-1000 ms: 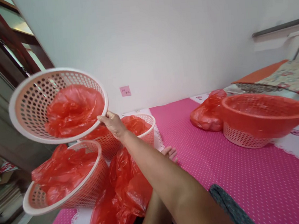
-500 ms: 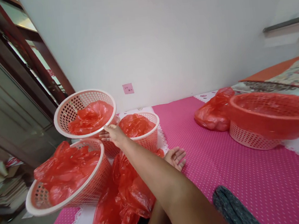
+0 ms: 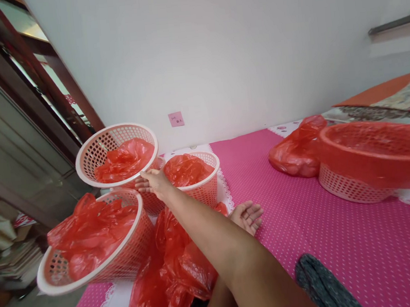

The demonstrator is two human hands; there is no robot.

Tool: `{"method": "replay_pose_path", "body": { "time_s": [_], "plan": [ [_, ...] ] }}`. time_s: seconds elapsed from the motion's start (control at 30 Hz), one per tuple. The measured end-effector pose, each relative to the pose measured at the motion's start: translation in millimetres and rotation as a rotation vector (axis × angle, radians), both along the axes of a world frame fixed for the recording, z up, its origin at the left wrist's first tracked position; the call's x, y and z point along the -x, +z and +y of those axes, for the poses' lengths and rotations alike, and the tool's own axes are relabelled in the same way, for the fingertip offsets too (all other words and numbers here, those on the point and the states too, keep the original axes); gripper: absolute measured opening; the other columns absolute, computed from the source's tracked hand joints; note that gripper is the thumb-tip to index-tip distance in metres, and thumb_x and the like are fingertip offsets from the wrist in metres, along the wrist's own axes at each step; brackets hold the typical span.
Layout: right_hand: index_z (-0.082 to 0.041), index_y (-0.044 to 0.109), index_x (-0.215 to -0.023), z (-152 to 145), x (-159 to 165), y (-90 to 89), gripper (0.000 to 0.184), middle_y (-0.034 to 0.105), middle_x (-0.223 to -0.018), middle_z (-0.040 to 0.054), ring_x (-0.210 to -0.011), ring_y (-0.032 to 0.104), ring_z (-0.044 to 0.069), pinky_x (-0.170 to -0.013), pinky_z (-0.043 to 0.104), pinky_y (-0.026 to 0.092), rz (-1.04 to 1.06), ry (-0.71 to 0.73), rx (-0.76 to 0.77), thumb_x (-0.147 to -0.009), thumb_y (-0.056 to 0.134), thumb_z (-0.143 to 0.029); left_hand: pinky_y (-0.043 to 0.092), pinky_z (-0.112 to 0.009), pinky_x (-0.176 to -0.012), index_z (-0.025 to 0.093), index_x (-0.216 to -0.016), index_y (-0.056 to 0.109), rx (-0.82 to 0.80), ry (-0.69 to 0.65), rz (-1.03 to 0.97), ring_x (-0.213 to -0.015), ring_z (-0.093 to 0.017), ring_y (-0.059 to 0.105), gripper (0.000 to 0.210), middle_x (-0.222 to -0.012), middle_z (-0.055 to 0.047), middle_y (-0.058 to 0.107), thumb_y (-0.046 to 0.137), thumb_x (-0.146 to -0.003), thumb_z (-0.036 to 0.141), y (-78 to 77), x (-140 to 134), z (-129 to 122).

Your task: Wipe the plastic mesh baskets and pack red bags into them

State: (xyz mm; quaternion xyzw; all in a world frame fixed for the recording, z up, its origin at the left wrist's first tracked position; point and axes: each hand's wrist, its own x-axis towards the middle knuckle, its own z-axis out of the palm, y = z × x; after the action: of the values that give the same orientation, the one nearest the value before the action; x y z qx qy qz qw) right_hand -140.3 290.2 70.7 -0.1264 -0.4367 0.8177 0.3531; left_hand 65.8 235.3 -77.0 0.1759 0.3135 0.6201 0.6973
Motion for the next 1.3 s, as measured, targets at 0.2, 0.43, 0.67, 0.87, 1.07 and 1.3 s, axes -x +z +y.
{"method": "replay_pose_path", "body": {
  "time_s": [0.2,0.43,0.67,0.87,1.07,1.3],
  "plan": [
    [-0.019,0.054,-0.090,-6.2,-4.6,0.2,0.015,0.069,-0.075,-0.0031,-0.059,0.066,0.007,-0.056,0.016,0.055,-0.049,-0.028,-0.015,-0.104,0.055,-0.017,0.052,-0.033,-0.088,0.017,-0.098,0.066,0.036,-0.067,0.001,-0.098,-0.023,0.073,0.018,-0.108,-0.014,0.073,0.059,-0.088,0.030,-2.3,2.4,6.3],
    [-0.017,0.059,-0.084,-30.0,-36.5,-0.2,0.020,0.068,-0.071,-0.0028,-0.054,0.065,0.007,-0.051,0.014,0.051,-0.240,0.118,-0.136,-0.103,0.056,-0.014,0.052,-0.033,-0.087,0.018,-0.096,0.065,0.030,-0.022,0.143,-0.097,-0.023,0.072,0.022,-0.108,-0.016,0.073,0.064,-0.084,0.037,1.8,-9.6,-0.6],
    [-0.015,0.065,-0.083,-62.1,-105.3,8.5,0.014,0.071,-0.068,-0.0036,-0.054,0.065,0.007,-0.059,0.016,0.052,-0.421,0.490,-0.571,-0.097,0.069,-0.016,0.045,-0.030,-0.068,0.017,-0.088,0.066,0.008,0.033,0.459,-0.073,-0.018,0.066,0.015,-0.085,-0.010,0.070,0.060,-0.090,0.031,15.7,-48.2,-14.7],
    [-0.015,0.068,-0.098,-61.6,-126.8,21.9,0.003,0.076,-0.097,0.0053,-0.087,0.072,0.017,-0.079,0.027,0.054,-0.596,-0.038,-1.139,-0.095,0.067,-0.017,0.048,-0.028,-0.064,0.018,-0.084,0.068,-0.076,-0.010,0.544,-0.070,-0.017,0.067,0.009,-0.082,-0.009,0.072,0.066,-0.088,0.026,27.8,-55.2,-21.3],
    [-0.013,0.064,-0.114,-32.0,-88.6,37.8,0.023,0.064,-0.128,0.0169,-0.119,0.060,0.027,-0.104,0.040,0.044,-0.649,-0.349,-1.253,-0.092,0.060,-0.008,0.052,-0.032,-0.072,0.021,-0.087,0.065,-0.120,0.038,0.450,-0.077,-0.019,0.070,0.013,-0.089,-0.008,0.073,0.069,-0.088,0.034,20.1,-33.0,-20.2],
    [-0.017,0.068,-0.098,-21.2,-76.5,13.7,0.012,0.070,-0.107,0.0082,-0.098,0.065,0.023,-0.087,0.033,0.049,-0.665,-0.251,-1.314,-0.088,0.071,-0.015,0.051,-0.035,-0.083,0.022,-0.084,0.063,-0.020,0.001,0.412,-0.086,-0.024,0.069,0.015,-0.084,-0.007,0.069,0.075,-0.086,0.032,6.6,-23.7,-10.1]
  ]
}}
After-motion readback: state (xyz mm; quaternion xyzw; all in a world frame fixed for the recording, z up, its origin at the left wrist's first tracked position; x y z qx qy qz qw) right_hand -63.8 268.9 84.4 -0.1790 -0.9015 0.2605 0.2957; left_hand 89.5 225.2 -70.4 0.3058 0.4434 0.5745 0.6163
